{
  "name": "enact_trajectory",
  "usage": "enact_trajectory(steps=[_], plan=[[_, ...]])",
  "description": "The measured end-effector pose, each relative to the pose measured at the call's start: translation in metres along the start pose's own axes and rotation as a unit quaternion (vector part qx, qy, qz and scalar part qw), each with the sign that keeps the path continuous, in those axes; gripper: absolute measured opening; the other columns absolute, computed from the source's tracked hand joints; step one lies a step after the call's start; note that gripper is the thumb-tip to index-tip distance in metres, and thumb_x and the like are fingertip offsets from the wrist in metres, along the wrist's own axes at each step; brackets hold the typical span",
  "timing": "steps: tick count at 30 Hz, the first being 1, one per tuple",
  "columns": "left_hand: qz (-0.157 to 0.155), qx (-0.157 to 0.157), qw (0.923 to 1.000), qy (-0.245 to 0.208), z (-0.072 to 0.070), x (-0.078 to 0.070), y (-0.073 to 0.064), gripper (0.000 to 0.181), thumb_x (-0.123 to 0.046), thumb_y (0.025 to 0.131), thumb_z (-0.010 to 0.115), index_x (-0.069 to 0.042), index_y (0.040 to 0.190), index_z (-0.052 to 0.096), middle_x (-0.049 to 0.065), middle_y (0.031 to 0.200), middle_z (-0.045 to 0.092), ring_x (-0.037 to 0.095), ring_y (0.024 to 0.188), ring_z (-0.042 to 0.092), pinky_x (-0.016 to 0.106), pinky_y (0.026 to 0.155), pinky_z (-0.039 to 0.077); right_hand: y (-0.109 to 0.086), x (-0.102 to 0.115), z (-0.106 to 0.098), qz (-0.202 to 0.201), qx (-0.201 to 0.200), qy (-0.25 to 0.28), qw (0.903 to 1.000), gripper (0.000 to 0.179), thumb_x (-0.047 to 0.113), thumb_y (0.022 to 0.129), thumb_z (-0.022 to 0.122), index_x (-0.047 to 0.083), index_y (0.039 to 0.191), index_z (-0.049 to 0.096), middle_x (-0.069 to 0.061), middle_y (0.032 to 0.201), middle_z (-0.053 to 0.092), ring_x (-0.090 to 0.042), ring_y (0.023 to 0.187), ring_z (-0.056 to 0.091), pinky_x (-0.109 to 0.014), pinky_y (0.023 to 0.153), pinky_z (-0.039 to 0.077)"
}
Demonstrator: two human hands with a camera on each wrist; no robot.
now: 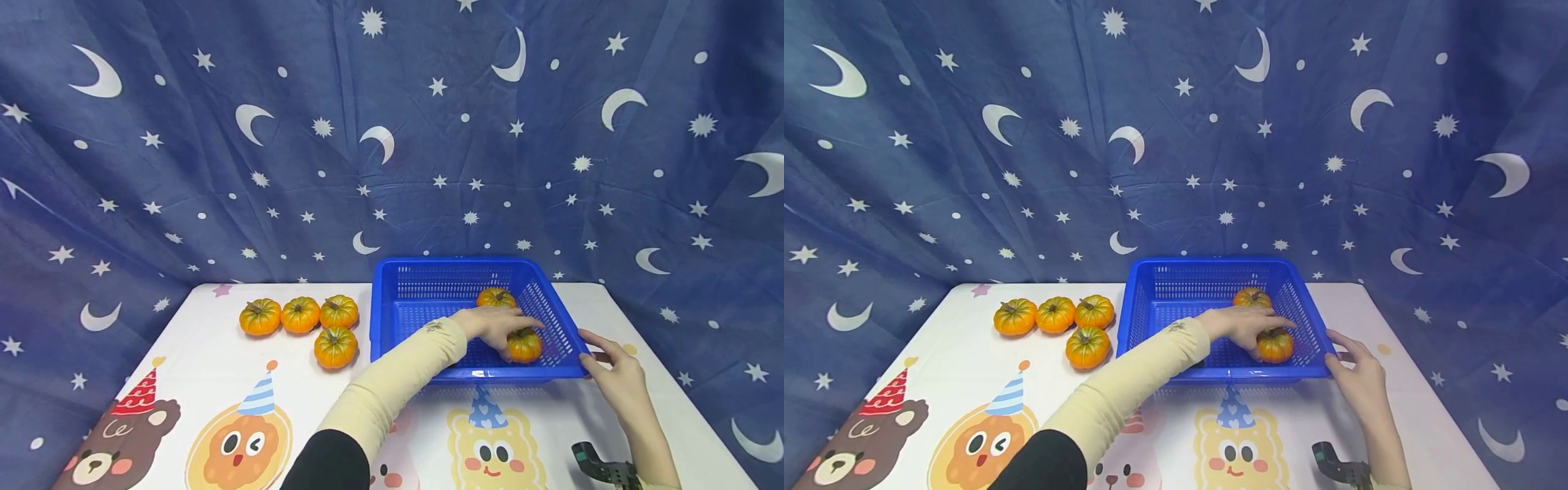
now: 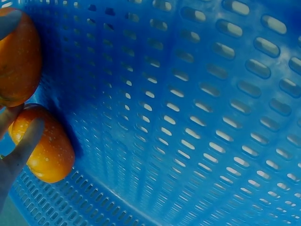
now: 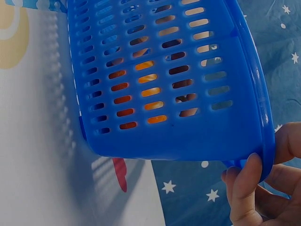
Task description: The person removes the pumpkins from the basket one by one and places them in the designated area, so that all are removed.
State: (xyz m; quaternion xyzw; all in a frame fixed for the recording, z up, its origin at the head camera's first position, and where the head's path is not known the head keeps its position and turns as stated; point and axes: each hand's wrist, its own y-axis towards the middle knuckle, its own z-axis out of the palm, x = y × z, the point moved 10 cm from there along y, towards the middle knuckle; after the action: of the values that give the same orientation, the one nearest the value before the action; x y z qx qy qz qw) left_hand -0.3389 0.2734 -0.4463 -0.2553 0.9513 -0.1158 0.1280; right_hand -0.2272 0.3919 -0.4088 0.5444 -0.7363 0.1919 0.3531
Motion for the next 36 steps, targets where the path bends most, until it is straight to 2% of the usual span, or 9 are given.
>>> enact_trajectory(steps=[3,5,13,18,22,27,31,36], plan=[[0.000,0.000,1.0000,0.003,0.000,0.000,-0.001,0.084,-0.037,0.082,0.074,-0.049,0.147,0.022,-0.009,0.153,0.031,0.009,0.143,0.029,0.031,0.114,0.031,0.000,0.000,0.000,0.001,0.002,0.000,1.0000,0.046,0.014,0.095,0.052,-0.001,0.139,0.048,-0.029,0.136,0.047,-0.028,0.106,0.053,-0.013,0.060,0.043],[0.001,-0.001,1.0000,0.003,0.000,0.000,-0.001,0.084,-0.036,0.082,0.073,-0.049,0.147,0.022,-0.009,0.153,0.031,0.009,0.143,0.029,0.030,0.114,0.031,0.000,0.000,0.000,0.001,0.005,0.005,1.0000,0.046,0.013,0.095,0.052,-0.001,0.139,0.047,-0.030,0.136,0.047,-0.037,0.111,0.050,-0.013,0.060,0.042],[0.014,-0.005,0.9999,-0.003,-0.001,0.001,-0.002,0.083,-0.035,0.081,0.073,-0.048,0.147,0.024,-0.006,0.157,0.028,0.012,0.145,0.025,0.031,0.116,0.028,0.000,0.002,-0.002,0.000,-0.005,-0.001,1.0000,0.045,0.014,0.094,0.053,0.000,0.137,0.050,-0.028,0.134,0.049,-0.028,0.105,0.050,-0.014,0.062,0.041],[0.022,-0.009,0.9997,-0.009,-0.003,0.000,-0.005,0.083,-0.037,0.081,0.073,-0.046,0.147,0.025,-0.007,0.157,0.028,0.012,0.146,0.024,0.031,0.117,0.027,-0.001,0.002,-0.002,0.002,-0.006,-0.010,0.9999,0.045,0.015,0.094,0.054,0.002,0.137,0.050,-0.027,0.134,0.050,-0.016,0.100,0.049,-0.014,0.063,0.040],[0.033,-0.021,0.9992,-0.006,-0.010,0.001,-0.011,0.083,-0.039,0.080,0.073,-0.043,0.148,0.025,-0.006,0.155,0.032,0.013,0.144,0.028,0.030,0.114,0.031,-0.001,0.002,-0.002,0.001,-0.004,-0.010,0.9999,0.045,0.016,0.094,0.054,0.002,0.137,0.051,-0.027,0.134,0.050,-0.017,0.100,0.049,-0.014,0.063,0.039],[0.052,-0.054,0.9972,-0.002,-0.023,0.000,-0.021,0.084,-0.037,0.078,0.073,-0.039,0.149,0.028,-0.003,0.146,0.040,0.013,0.133,0.039,0.026,0.106,0.038,-0.002,0.003,-0.003,0.000,-0.010,-0.017,0.9998,0.045,0.015,0.094,0.052,0.002,0.137,0.051,-0.026,0.134,0.051,-0.021,0.102,0.049,-0.013,0.063,0.039],[0.048,-0.076,0.9958,-0.017,-0.033,0.004,-0.032,0.083,-0.035,0.077,0.074,-0.038,0.148,0.030,-0.004,0.133,0.044,0.009,0.117,0.044,0.020,0.094,0.041,-0.002,0.002,-0.002,-0.001,-0.009,-0.008,0.9999,0.045,0.015,0.094,0.053,0.001,0.137,0.051,-0.028,0.134,0.050,-0.027,0.104,0.051,-0.013,0.062,0.040],[0.037,-0.102,0.9937,-0.029,-0.045,0.010,-0.048,0.080,-0.034,0.075,0.075,-0.035,0.145,0.035,-0.004,0.121,0.044,0.008,0.103,0.045,0.017,0.081,0.041,-0.001,0.000,-0.001,0.002,-0.006,-0.006,1.0000,0.045,0.014,0.094,0.054,0.000,0.137,0.050,-0.027,0.134,0.050,-0.024,0.104,0.051,-0.015,0.061,0.042]])
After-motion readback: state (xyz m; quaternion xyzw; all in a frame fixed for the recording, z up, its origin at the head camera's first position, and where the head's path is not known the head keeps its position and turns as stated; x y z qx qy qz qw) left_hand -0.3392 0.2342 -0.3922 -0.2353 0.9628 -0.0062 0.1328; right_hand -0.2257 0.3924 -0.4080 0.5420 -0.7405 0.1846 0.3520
